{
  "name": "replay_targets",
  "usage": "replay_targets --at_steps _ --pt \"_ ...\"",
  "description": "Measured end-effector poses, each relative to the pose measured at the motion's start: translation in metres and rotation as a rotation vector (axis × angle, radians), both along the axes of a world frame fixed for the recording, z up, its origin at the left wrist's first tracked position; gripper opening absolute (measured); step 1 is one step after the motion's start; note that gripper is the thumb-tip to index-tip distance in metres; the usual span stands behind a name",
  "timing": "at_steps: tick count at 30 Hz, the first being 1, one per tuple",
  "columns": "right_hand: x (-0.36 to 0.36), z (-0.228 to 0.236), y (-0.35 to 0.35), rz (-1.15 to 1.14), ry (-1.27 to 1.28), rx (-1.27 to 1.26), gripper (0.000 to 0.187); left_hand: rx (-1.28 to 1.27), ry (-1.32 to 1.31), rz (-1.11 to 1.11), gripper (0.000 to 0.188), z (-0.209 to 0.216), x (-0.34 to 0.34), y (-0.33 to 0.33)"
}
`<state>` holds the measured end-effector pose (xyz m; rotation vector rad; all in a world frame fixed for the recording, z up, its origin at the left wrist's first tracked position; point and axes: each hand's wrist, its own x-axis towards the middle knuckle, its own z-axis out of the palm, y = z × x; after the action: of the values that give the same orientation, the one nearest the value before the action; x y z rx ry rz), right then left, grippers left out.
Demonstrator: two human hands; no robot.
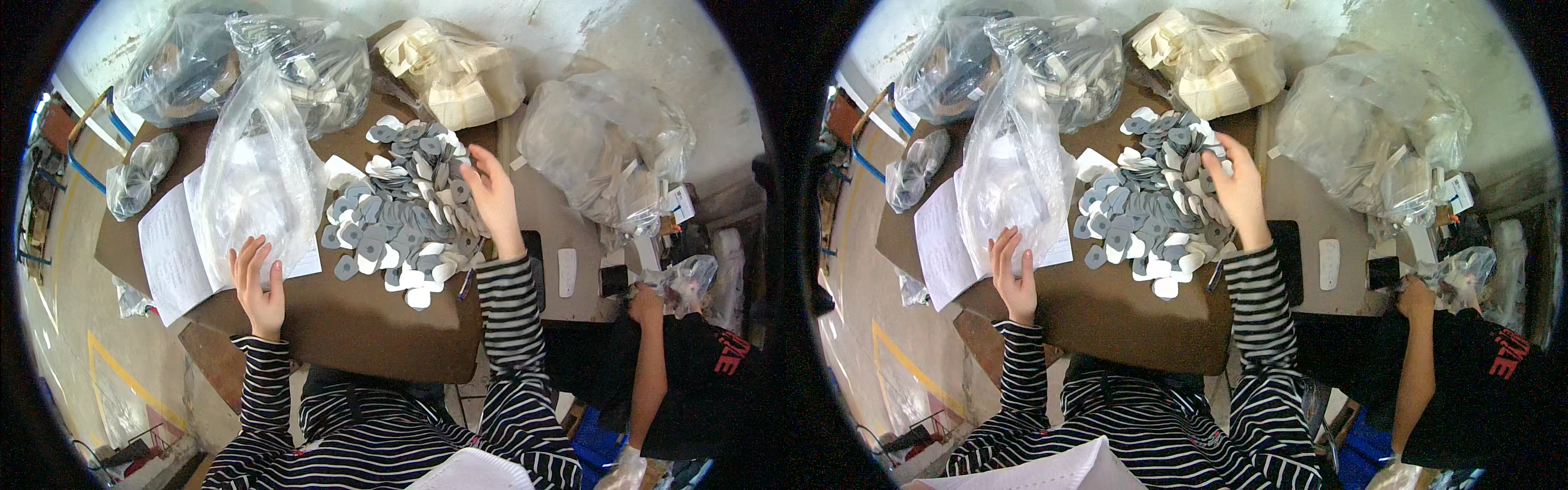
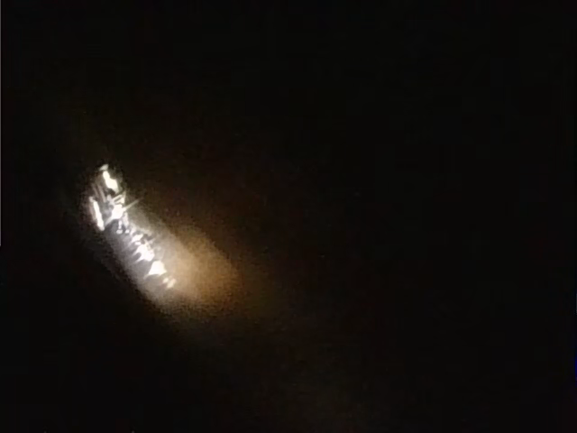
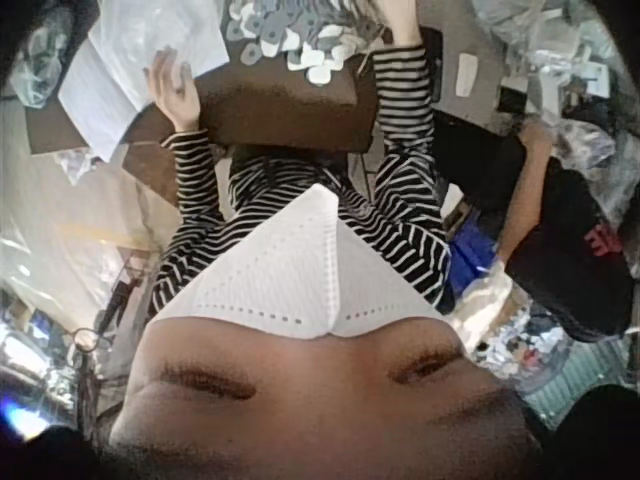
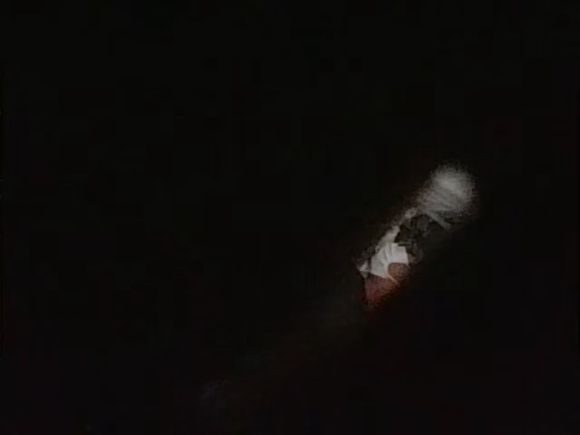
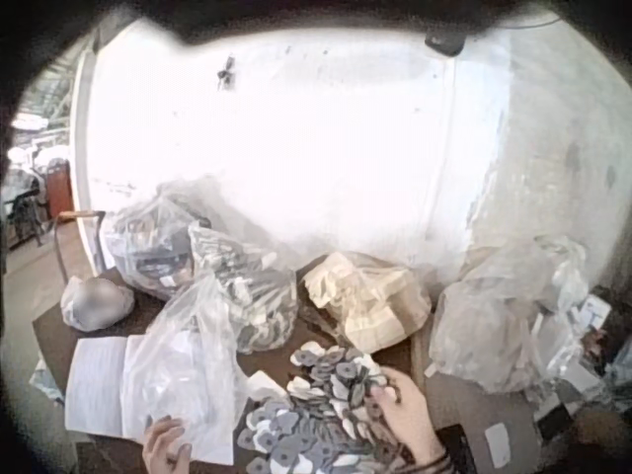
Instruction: The person opens a plastic bag and pours out many small gray and white fabric pieces onto a table. They then pick up individual pieces, inspect them, and place them into a small gray pouch. The person also flips through a notebook and handles a small tag.
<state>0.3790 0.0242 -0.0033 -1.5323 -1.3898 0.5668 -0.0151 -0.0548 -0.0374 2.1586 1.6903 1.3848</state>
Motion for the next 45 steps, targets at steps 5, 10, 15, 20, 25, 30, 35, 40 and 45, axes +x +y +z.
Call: replay_targets --at_steps 5,10,15,20,25,30,35,40,45 --pt "0.053 -0.023 0.086 0.058 0.145 -0.252 0.043 -0.072 0.044 -0.041 0.033 0.0 0.006 0.005" --pt "0.042 -0.032 0.114 0.264 0.252 -0.244 0.033 -0.116 0.006 -0.025 0.034 0.001 0.005 0.006" --pt "0.032 -0.028 0.099 0.462 0.282 -0.344 0.03 -0.134 -0.007 -0.056 0.031 -0.002 0.002 0.007" --pt "0.008 -0.011 0.078 0.701 0.146 -0.366 0.028 -0.14 -0.013 -0.079 0.025 0.001 0.0 0.006" --pt "0.01 0.006 0.085 0.488 -0.162 -0.154 0.023 -0.131 -0.012 -0.112 0.022 0.001 0.001 0.01" --pt "-0.027 -0.012 0.135 0.679 -0.134 0.079 0.032 -0.106 -0.01 -0.147 0.023 -0.017 -0.005 0.01" --pt "-0.05 -0.061 0.188 0.568 -0.493 -0.154 0.073 -0.06 0.102 -0.179 0.032 -0.023 -0.004 0.017" --pt "-0.056 -0.059 0.191 0.763 -0.723 -0.239 0.068 -0.068 0.084 -0.156 0.032 -0.026 -0.009 0.019" --pt "-0.029 -0.066 0.18 1.092 -0.383 -0.327 0.053 -0.079 0.074 -0.177 0.032 -0.027 0.0 0.021"
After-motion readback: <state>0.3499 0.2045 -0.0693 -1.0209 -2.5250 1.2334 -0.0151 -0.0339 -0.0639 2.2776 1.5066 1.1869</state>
